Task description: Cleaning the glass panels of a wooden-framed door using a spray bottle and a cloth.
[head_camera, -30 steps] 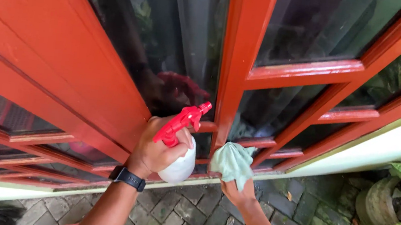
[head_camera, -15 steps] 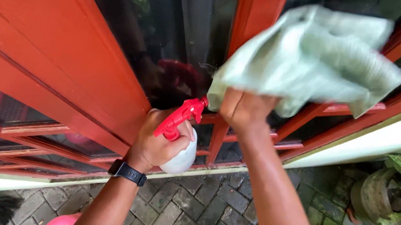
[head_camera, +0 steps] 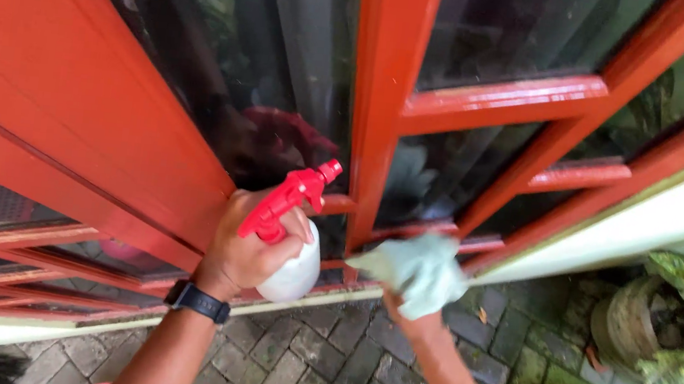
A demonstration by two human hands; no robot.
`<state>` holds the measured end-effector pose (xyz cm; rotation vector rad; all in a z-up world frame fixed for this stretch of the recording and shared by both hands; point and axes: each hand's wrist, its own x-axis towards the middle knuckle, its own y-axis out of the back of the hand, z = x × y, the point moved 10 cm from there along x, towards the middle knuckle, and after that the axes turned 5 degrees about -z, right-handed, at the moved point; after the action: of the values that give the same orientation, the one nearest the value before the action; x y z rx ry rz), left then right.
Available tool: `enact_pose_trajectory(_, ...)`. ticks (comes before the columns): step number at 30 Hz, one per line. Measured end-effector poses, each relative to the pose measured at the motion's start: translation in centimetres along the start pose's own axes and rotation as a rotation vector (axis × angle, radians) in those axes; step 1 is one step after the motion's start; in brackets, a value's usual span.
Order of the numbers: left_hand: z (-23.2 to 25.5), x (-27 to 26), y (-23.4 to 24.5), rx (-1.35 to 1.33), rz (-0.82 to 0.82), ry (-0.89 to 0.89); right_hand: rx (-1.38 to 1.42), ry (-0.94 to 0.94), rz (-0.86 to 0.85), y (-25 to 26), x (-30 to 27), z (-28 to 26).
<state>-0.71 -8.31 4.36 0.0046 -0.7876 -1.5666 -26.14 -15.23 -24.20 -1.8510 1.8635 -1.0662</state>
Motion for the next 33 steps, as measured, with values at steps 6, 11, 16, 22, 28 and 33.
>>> enact_pose_trajectory(6,0.2,0.2,-0.3,0.013,-0.018,-0.025,-0.707,0.531,0.032,-9.8,7.6,-17.3)
enact_pose_trajectory(11,-0.3,0.5,-0.2,0.013,-0.025,0.043,-0.923,0.686,0.023,-12.1,9.9,-16.6)
enact_pose_trajectory(16,-0.6,0.8,-0.2,0.006,-0.031,0.079,-1.149,0.797,0.000,-13.7,11.4,-14.0)
enact_pose_trajectory(22,-0.6,0.7,-0.3,-0.015,-0.029,0.081,-1.425,0.874,-0.044,-14.5,11.6,-8.7)
enact_pose_trajectory(28,-0.6,0.6,0.0,0.028,-0.028,0.053,-1.522,0.263,-0.245,-0.9,4.4,5.7)
enact_pose_trajectory(33,-1.8,0.0,-0.8,-0.041,-0.053,0.074,-1.549,0.257,-0.270,-6.5,1.6,-4.9)
